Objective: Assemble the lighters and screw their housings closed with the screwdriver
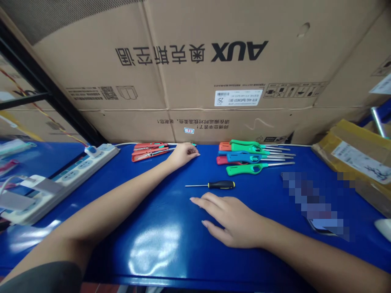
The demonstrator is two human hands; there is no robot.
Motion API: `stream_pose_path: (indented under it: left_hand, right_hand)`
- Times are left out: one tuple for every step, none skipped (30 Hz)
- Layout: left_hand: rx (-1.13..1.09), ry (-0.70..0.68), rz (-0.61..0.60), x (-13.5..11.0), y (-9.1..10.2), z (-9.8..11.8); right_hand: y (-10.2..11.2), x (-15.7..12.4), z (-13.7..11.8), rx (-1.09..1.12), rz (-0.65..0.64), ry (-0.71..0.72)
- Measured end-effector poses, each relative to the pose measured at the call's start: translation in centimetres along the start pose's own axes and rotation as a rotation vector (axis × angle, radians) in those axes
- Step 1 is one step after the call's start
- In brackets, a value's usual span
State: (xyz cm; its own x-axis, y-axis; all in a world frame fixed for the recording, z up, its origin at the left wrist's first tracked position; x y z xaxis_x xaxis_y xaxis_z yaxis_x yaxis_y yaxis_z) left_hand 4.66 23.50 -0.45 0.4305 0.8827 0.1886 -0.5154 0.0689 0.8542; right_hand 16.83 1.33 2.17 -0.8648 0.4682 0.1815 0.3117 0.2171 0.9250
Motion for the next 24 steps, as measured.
stream_pose_path:
  left_hand:
    - [-0.001, -0.004, -0.002, -0.1, 0.0, 0.2]
    - [0.000, -0.009, -0.003, -0.1, 0.2, 0.3]
    - [0.002, -0.015, 0.000, -0.2, 0.4, 0.5]
    - [0.007, -0.021, 0.008, -0.3, 0.7, 0.6]
    - [0.015, -0.026, 0.024, -0.4, 1.1, 0.7]
    - [0.028, -0.030, 0.047, -0.7, 1.8, 0.8]
    - [0.046, -0.034, 0.075, -1.0, 2.6, 0.8]
    - [0.070, -0.038, 0.107, -1.4, 3.5, 0.8]
    - [0.100, -0.045, 0.139, -2.0, 4.5, 0.8]
    - [0.135, -0.058, 0.167, -2.6, 5.6, 0.7]
    - [0.176, -0.071, 0.191, -3.4, 6.7, 0.5]
    - [0.218, -0.079, 0.210, -4.1, 7.7, 0.0]
    - [0.255, -0.081, 0.221, -4.8, 8.6, -0.6]
    - [0.286, -0.079, 0.229, -5.5, 9.5, -1.4]
    - [0.310, -0.075, 0.230, -6.0, 10.2, -2.4]
    - [0.327, -0.072, 0.225, -6.4, 10.7, -3.4]
    - [0.336, -0.072, 0.217, -6.8, 11.1, -4.5]
    - [0.337, -0.078, 0.199, -6.9, 11.4, -5.5]
    - [0.332, -0.088, 0.174, -7.1, 11.5, -6.3]
    - [0.323, -0.098, 0.158, -7.1, 11.6, -7.0]
    - [0.314, -0.106, 0.147, -7.2, 11.7, -7.6]
    - [0.305, -0.113, 0.141, -7.2, 11.9, -8.0]
    - [0.296, -0.117, 0.139, -7.3, 12.0, -8.2]
    - [0.287, -0.121, 0.142, -7.3, 12.1, -8.2]
  right_hand:
    - [0.0, 0.0, 0.0, 0.002, -0.002, 0.002]
    - [0.0, 0.0, -0.1, 0.002, -0.005, 0.003]
    - [0.0, 0.0, -0.1, 0.002, -0.008, 0.004]
    - [0.0, 0.0, -0.1, 0.001, -0.009, 0.003]
    - [0.0, 0.0, -0.1, 0.000, -0.010, 0.000]
    - [0.0, 0.0, -0.1, -0.001, -0.011, -0.001]
    - [0.1, 0.0, -0.1, -0.002, -0.010, 0.000]
    - [0.1, 0.0, -0.1, -0.001, -0.009, 0.002]
    - [0.1, -0.1, -0.1, 0.001, -0.006, 0.005]
    - [0.2, -0.1, -0.1, 0.004, -0.001, 0.008]
    - [0.2, -0.1, -0.1, 0.007, 0.002, 0.012]
    - [0.3, -0.1, -0.1, 0.010, 0.004, 0.015]
    - [0.3, -0.1, -0.1, 0.013, 0.005, 0.018]
    - [0.2, -0.2, -0.1, 0.015, 0.002, 0.020]
    - [0.1, -0.2, -0.1, 0.015, -0.001, 0.021]
    - [0.0, -0.2, -0.1, 0.013, -0.005, 0.020]
    - [-0.1, -0.1, -0.2, 0.010, -0.005, 0.017]
    - [-0.1, -0.1, -0.2, 0.005, -0.002, 0.014]
    - [-0.1, 0.0, -0.2, -0.003, 0.009, 0.013]
    - [0.1, 0.0, -0.2, -0.017, 0.037, 0.011]
    - [0.6, 0.1, -0.1, -0.037, 0.085, 0.001]
    - [1.3, 0.0, 0.3, -0.062, 0.150, -0.025]
    - [2.3, -0.1, 0.8, -0.094, 0.224, -0.069]
    - [3.3, -0.4, 1.5, -0.134, 0.295, -0.127]
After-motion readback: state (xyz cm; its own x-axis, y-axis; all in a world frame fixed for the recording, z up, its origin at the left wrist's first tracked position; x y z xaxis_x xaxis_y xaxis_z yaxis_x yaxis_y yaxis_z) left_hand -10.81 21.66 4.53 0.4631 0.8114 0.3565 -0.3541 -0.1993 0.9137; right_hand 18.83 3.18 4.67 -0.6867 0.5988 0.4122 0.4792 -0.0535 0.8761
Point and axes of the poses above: each hand's wrist, its own x-axis towards the middle knuckle, its own y-axis out of the back of the hand, z = x × y, the point moved 9 cm from there along x, towards the middle knuckle, and after that the axes turned 5 degrees about y, right-handed, at the moved point
